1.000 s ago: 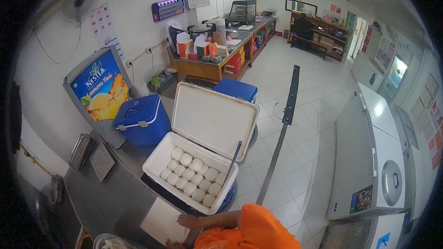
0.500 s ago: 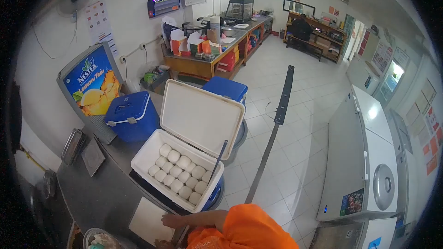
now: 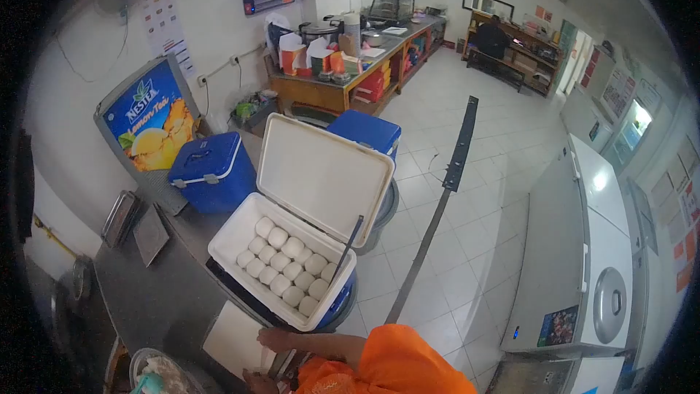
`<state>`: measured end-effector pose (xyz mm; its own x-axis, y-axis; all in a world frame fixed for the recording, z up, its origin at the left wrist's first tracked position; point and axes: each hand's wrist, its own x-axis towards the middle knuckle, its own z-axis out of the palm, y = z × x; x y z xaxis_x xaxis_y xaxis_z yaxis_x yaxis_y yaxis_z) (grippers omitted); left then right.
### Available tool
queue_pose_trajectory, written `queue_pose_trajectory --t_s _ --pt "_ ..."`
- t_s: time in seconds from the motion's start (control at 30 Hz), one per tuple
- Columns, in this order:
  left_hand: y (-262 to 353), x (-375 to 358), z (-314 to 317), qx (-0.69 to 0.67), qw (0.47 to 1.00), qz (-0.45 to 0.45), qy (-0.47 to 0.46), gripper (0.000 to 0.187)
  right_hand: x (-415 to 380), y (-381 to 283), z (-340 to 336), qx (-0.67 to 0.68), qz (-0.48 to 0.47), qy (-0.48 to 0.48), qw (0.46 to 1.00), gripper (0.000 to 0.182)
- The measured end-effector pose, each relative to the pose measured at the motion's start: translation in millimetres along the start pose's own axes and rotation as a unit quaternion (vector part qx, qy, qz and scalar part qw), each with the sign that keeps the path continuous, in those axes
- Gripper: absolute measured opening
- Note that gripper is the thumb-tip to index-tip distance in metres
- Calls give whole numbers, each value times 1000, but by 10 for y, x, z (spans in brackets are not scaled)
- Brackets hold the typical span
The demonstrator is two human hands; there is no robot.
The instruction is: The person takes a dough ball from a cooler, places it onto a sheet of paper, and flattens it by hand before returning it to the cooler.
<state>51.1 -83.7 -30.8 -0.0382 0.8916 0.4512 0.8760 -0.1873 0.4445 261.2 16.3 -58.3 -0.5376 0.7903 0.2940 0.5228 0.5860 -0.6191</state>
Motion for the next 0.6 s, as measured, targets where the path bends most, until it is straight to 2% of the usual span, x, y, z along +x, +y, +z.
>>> queue_pose_trajectory --t_s 0.03,0.1,0.13,0.23,0.27,0.33,0.37,0.4,0.43,0.47,0.5,0.53,0.57,0.6 --pt "-19 -31 -11 10 1000 -8 -8 24 21 -42 -23 6 -2 -6 1000 12" --pt "-35 -77 -63 21 993 -79 -85 18 50 -54 -14 -23 57 8 998 11" --pt "-31 -87 -73 24 986 -112 -122 15 84 -15 -1 -12 55 -2 998 10" --pt "31 -68 -194 12 983 -107 -148 11 101 -93 -105 -32 45 -19 998 8" --pt "-13 -95 -205 17 982 -113 -150 11 121 -76 -85 -76 8 -67 995 13" --pt "-199 -199 -97 -63 988 -82 -113 8 -11 -74 -36 -59 5 -6 998 19" --pt "-361 -222 -45 -44 992 34 -115 24 -123 277 479 -31 -58 126 990 27" --pt "-162 -178 -102 -86 992 -16 -90 32 -71 83 158 -49 30 8 998 29" --pt "-136 -168 -91 -104 992 -8 -64 34 -75 -66 -90 -111 29 -66 991 31" --pt "301 51 -358 -127 976 -152 -96 36 -137 -48 -96 -84 2 25 996 31" --pt "-20 -85 -224 -22 984 -77 -157 46 -91 1 -56 -114 35 -60 991 31" --pt "199 96 -397 -31 975 -130 -176 48 86 -397 -569 -115 92 -118 982 25" --pt "106 65 -346 -57 973 -143 -175 45 -89 -79 -202 59 50 41 996 18" --pt "324 520 -624 105 969 9 -224 45 -86 -54 -188 61 51 30 996 13"
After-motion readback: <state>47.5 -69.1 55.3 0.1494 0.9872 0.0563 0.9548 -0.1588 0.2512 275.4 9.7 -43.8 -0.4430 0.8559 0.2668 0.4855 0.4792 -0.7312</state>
